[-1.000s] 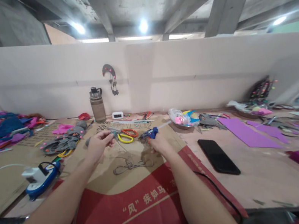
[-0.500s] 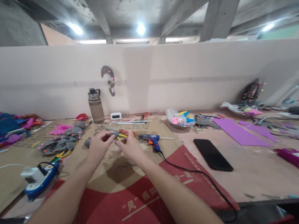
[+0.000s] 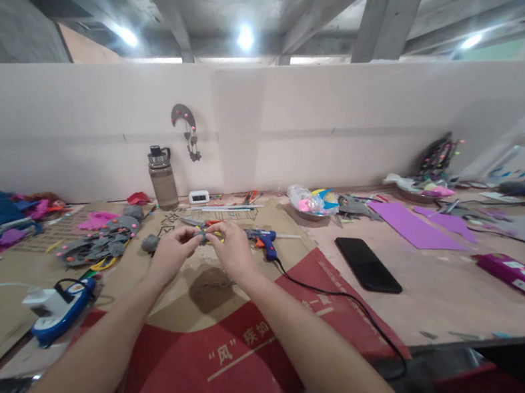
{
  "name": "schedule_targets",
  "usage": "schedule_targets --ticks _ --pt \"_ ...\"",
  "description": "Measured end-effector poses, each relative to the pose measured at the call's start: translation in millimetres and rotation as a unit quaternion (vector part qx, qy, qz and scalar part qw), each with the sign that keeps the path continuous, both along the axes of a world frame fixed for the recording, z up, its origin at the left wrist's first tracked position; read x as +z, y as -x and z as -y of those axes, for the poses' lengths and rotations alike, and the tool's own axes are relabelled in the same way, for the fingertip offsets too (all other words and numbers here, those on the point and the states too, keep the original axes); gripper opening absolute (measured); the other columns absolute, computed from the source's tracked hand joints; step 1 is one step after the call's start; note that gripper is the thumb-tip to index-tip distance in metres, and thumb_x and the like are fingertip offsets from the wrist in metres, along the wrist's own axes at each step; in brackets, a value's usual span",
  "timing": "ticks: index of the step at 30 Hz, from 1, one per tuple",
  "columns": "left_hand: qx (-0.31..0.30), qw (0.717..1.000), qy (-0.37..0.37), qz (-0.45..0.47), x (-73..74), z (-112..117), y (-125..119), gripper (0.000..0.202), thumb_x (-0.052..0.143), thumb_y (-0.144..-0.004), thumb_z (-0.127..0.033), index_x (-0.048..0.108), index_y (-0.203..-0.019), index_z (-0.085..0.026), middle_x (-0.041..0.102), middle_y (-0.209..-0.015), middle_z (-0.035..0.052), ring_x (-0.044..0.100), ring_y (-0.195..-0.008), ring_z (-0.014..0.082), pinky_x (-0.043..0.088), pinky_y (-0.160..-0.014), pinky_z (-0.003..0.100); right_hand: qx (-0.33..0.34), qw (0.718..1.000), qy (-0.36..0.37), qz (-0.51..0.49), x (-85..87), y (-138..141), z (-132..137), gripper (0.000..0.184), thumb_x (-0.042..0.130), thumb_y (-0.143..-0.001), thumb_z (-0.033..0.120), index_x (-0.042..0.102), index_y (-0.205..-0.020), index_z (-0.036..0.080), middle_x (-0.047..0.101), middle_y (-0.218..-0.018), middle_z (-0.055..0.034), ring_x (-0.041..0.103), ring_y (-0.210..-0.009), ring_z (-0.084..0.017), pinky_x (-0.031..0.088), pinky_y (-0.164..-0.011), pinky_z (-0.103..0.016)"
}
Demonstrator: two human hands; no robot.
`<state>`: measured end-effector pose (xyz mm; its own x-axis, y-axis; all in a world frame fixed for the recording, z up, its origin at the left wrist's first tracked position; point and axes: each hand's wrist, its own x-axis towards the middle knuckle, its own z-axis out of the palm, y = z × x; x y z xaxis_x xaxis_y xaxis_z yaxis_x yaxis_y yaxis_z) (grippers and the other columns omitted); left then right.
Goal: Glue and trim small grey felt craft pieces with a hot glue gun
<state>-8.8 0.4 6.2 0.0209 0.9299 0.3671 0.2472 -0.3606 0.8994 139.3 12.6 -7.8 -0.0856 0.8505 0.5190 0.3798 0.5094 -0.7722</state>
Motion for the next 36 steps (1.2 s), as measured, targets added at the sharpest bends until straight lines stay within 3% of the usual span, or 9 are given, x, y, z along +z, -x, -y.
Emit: schedule_targets --ticks 10,19,36 --pt "0.001 1.0 0.009 -0.003 3.2 2.3 -3.5 0.018 0.065 -0.064 -0.031 0.067 -0.073 -0.016 0.062 -0.065 0.0017 0.051 -0.059 0.0126 0.039 -0.056 0.023 0.007 0.997 0.054 -0.052 -3.2 1.9 -2.2 0.022 0.055 -0.071 0.035 0.067 -0.082 0.019 0.064 -0.075 -0.0015 0.055 -0.074 -0.017 0.042 -0.066 -0.027" --pt "-0.032 0.991 0.076 0.105 -7.0 -2.5 -4.6 0.016 0.062 -0.066 -0.031 0.059 -0.07 -0.015 0.041 -0.051 -0.0058 0.032 -0.043 0.0062 0.022 -0.043 0.021 0.004 0.998 0.037 -0.053 -0.5 7.1 6.7 0.023 0.055 -0.071 0.036 0.065 -0.082 0.019 0.061 -0.071 -0.0011 0.053 -0.07 -0.015 0.04 -0.061 -0.025" --pt "-0.003 0.998 0.016 0.065 -8.8 -2.2 -4.2 0.014 0.059 -0.068 -0.029 0.062 -0.071 -0.016 0.051 -0.056 -0.0031 0.039 -0.049 0.0088 0.03 -0.049 0.022 0.0 0.989 0.091 -0.117 -6.6 14.0 2.1 0.023 0.056 -0.07 0.037 0.064 -0.075 0.016 0.055 -0.061 0.002 0.044 -0.057 -0.011 0.036 -0.056 -0.023"
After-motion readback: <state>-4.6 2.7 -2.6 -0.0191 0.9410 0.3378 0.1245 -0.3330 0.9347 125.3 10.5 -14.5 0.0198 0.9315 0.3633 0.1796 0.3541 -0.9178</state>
